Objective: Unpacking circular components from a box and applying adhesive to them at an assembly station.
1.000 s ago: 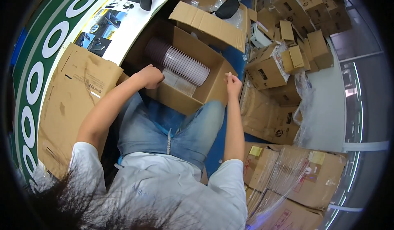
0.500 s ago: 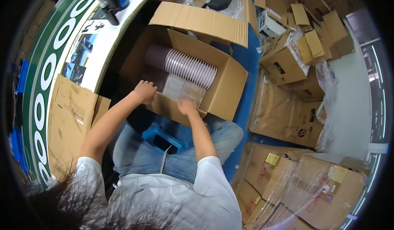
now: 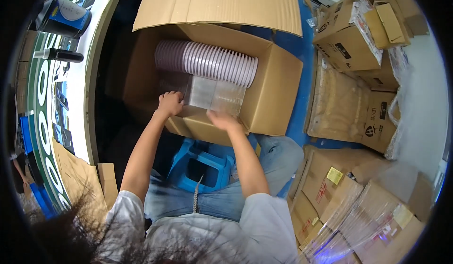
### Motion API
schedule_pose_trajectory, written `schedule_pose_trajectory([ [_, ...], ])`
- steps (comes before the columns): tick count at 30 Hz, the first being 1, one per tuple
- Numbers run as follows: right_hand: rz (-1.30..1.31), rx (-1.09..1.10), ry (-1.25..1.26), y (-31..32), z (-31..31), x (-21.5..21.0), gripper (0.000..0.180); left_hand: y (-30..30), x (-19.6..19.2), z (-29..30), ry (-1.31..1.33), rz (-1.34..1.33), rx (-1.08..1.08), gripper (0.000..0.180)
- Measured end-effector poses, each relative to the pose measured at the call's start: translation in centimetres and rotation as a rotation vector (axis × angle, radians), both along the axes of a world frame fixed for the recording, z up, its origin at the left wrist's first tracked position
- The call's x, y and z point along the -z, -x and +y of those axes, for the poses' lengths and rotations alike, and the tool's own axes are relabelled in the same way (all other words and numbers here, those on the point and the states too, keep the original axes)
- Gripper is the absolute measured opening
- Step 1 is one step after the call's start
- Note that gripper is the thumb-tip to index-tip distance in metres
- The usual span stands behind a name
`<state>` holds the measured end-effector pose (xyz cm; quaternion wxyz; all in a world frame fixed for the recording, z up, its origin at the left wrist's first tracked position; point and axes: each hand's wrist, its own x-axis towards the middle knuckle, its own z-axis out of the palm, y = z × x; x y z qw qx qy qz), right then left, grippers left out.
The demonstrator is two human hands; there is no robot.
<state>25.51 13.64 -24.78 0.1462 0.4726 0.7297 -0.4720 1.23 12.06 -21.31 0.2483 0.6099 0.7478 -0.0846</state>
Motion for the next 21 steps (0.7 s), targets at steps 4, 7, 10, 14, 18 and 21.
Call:
schedule_pose_trajectory([
  [4,-0.079,0.089,-0.273,0.6,-2.2,-0.7,0.054,1.4,2.0,1.1,0.106,-0.061,-0.038,0.029],
  [7,-0.062,0.166,-0.338,0.4,-2.9,0.0,0.05,1.9,4.0,2.9,0.192,-0.078,-0.073,0.031],
  [10,-0.06,0.142,-0.374,0.7,-2.8,-0.3,0.043,2.4,6.8,3.6,0.159,-0.07,-0.195,0.035],
  [14,0.056,0.11,-0.6,0.1,-3.4,0.3,0.032,3.4,11.3,4.5,-0.001,-0.159,-0.411,0.04],
  [18,0.048,0.176,-0.619,0.9,-2.9,0.3,0.031,7.8,17.4,4.9,-0.205,-0.393,-0.561,0.032],
  [21,-0.019,0.14,-0.604,-0.3,-2.6,0.4,0.029,7.3,21.9,7.9,-0.49,-0.3,-0.724,0.04],
])
